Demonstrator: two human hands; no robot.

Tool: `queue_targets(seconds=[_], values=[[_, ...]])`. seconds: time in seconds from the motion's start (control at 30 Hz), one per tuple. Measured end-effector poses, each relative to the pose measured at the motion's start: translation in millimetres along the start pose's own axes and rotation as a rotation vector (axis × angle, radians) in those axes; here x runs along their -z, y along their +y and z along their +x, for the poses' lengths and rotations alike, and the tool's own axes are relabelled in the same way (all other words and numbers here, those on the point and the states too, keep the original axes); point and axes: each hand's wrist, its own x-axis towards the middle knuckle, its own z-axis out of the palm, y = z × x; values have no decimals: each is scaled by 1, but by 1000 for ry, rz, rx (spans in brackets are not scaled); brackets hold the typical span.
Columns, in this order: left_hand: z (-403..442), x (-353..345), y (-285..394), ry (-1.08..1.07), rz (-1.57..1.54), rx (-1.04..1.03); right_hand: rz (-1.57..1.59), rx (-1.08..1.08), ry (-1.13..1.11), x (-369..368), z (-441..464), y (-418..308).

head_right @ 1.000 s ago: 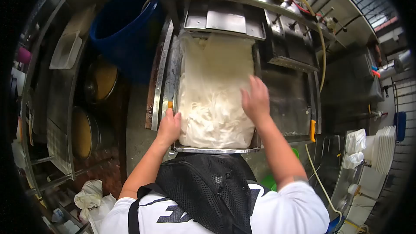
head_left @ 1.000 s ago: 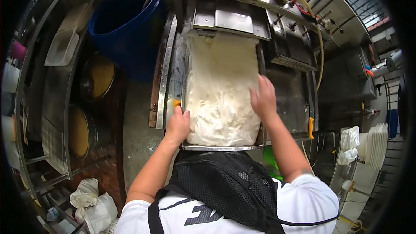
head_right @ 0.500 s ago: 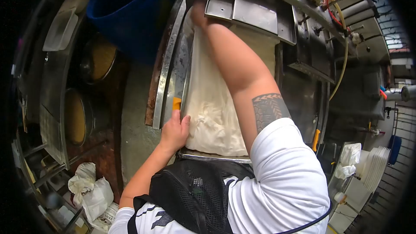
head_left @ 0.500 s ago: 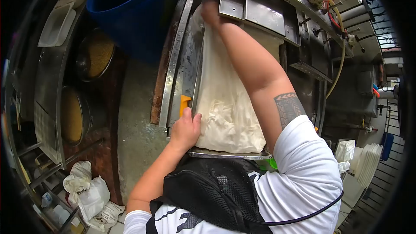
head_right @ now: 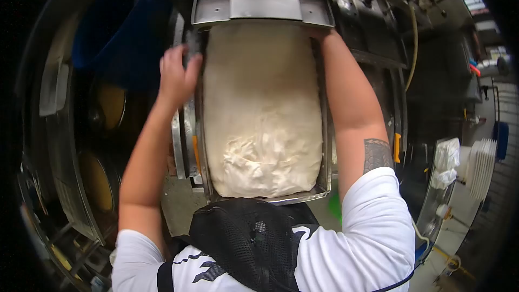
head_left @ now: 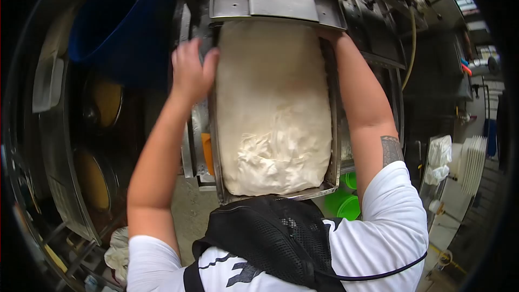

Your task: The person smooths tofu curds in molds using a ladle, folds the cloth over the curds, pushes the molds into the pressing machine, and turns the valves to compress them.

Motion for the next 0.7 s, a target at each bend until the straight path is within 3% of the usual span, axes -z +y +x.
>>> queue_targets(seconds=[0.03, 0.07, 0.13, 0.17, 0.27, 0.37, 0.43, 0.47, 0.5, 0.57, 0.67, 0.7], values=[[34, -25, -19, -8, 95, -21, -9, -8, 6, 1, -5, -6], [73, -35, -18, -269, 214, 148, -16, -17, 14, 1, -9, -15], [127, -72, -52, -675, 43, 110, -30, -40, 42, -1, -14, -39], [139, -85, -59, -702, 8, 160, -38, -49, 56, -3, -17, -52], [151, -114, -79, -557, -306, 338, -48, -81, 94, -7, -24, -88], [141, -123, -98, -312, -852, 474, 14, -84, 122, 2, -43, -104], [124, -101, -97, -367, -991, 526, 473, -145, -15, 16, -73, -93], [105, -72, -84, -472, -897, 507, 732, -314, -45, 61, -96, -120], [87, -42, -69, -576, -801, 476, 612, -335, -255, 90, -125, -119], [34, 6, -34, -392, -517, 90, 481, -75, -76, 115, -183, -118], [-16, 16, -3, -213, -406, 292, 313, -145, 41, 142, -215, -139], [-15, 10, 19, -167, -303, 222, 313, -138, 45, 141, -209, -144]])
